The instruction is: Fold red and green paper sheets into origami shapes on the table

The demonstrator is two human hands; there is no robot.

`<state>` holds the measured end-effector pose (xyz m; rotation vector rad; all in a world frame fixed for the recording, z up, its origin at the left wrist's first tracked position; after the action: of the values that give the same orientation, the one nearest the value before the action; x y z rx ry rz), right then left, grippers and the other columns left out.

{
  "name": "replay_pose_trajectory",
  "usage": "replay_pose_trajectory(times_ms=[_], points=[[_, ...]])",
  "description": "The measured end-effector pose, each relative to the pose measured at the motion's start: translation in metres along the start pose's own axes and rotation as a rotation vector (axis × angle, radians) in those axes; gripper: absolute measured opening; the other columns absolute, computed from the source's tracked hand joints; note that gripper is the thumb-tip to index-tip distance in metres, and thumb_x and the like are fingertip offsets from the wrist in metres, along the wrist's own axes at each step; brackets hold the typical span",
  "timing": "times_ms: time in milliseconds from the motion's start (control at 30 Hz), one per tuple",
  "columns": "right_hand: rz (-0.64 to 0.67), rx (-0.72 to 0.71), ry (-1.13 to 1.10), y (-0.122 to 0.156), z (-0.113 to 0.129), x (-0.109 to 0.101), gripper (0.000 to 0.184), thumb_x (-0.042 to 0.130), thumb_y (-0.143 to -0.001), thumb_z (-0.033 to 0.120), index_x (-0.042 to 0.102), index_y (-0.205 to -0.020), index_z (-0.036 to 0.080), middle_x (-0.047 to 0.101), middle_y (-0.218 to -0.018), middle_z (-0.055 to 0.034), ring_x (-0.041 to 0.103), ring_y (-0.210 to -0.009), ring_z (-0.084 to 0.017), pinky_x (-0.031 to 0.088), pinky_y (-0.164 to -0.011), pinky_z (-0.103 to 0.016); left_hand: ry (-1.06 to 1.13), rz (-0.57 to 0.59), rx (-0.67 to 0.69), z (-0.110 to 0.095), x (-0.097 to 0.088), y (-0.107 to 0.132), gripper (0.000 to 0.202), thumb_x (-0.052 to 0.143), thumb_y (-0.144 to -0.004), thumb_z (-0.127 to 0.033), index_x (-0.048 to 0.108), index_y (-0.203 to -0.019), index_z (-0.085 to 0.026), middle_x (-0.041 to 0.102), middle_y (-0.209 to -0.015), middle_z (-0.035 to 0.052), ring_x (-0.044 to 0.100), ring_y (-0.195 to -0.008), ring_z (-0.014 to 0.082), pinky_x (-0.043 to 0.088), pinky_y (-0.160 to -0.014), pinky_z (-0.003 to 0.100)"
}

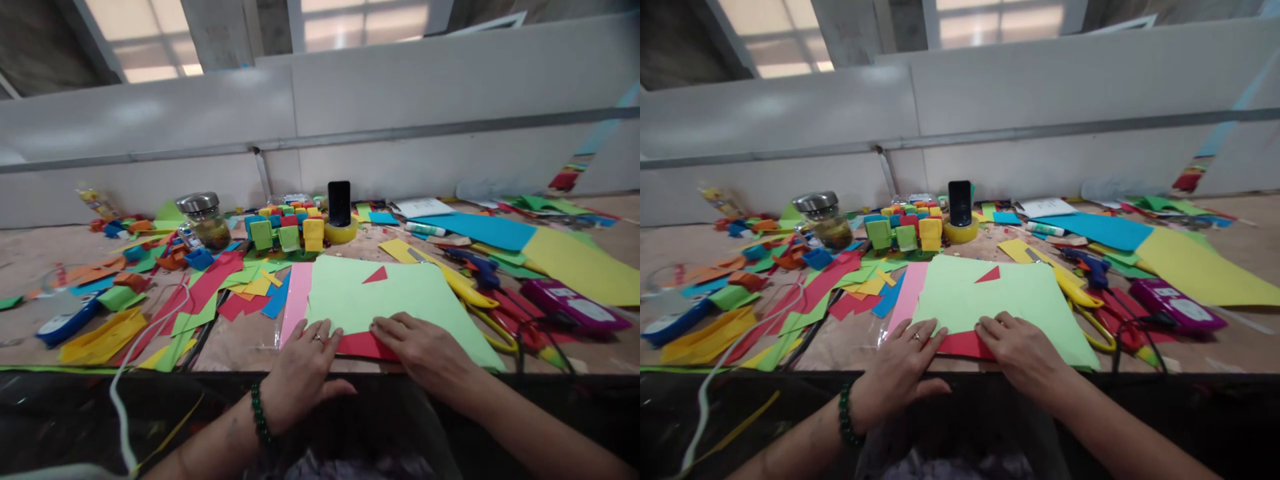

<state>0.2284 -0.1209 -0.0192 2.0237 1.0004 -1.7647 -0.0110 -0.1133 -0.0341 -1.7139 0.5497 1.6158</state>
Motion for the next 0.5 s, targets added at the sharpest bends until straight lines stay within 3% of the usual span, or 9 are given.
replay_pose_trajectory(times_ms=[267, 400, 500], points=[[-0.108, 0.105, -0.017, 0.040, -0.025, 0.002, 0.047, 0.042, -0.072, -0.006, 0.067, -0.108, 0.011, 0.071, -0.107, -0.0117, 0.061, -0.092, -0.023, 0.055, -0.075, -0.032, 0.006, 0.032, 0.020, 0.009, -0.006, 0.005, 0.068, 0.035, -0.090, -0.066, 0.050, -0.135, -0.017, 0.054, -0.139, 0.0139, 0.051, -0.125, 0.0291, 0.035, -0.105, 0.048], [-0.012, 0.168, -0.089, 0.039, -0.026, -0.001, 0.050, 0.043, -0.071, -0.006, 0.067, -0.111, 0.011, 0.069, -0.112, -0.0127, 0.061, -0.095, -0.023, 0.053, -0.078, -0.033, 0.022, 0.045, -0.016, 0.010, -0.010, 0.009, 0.064, 0.039, -0.090, -0.064, 0.050, -0.135, -0.020, 0.054, -0.138, 0.0130, 0.051, -0.123, 0.0302, 0.035, -0.104, 0.049], [0.141, 0.250, -0.074, 0.024, -0.020, -0.012, 0.041, 0.045, -0.072, -0.005, 0.071, -0.098, 0.014, 0.071, -0.101, -0.0125, 0.061, -0.090, -0.025, 0.051, -0.080, -0.037, 0.047, 0.040, -0.054, 0.003, -0.016, 0.002, 0.071, 0.038, -0.087, -0.070, 0.054, -0.132, -0.017, 0.057, -0.131, 0.0150, 0.051, -0.118, 0.0315, 0.035, -0.102, 0.050]])
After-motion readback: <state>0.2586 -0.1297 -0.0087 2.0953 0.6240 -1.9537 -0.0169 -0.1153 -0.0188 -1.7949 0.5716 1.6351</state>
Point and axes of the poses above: each hand's wrist, its own y-axis away from the middle knuckle, its own x-axis out of the palm, z = x × y, the point moved 1 cm from there along -y, towards the middle knuckle
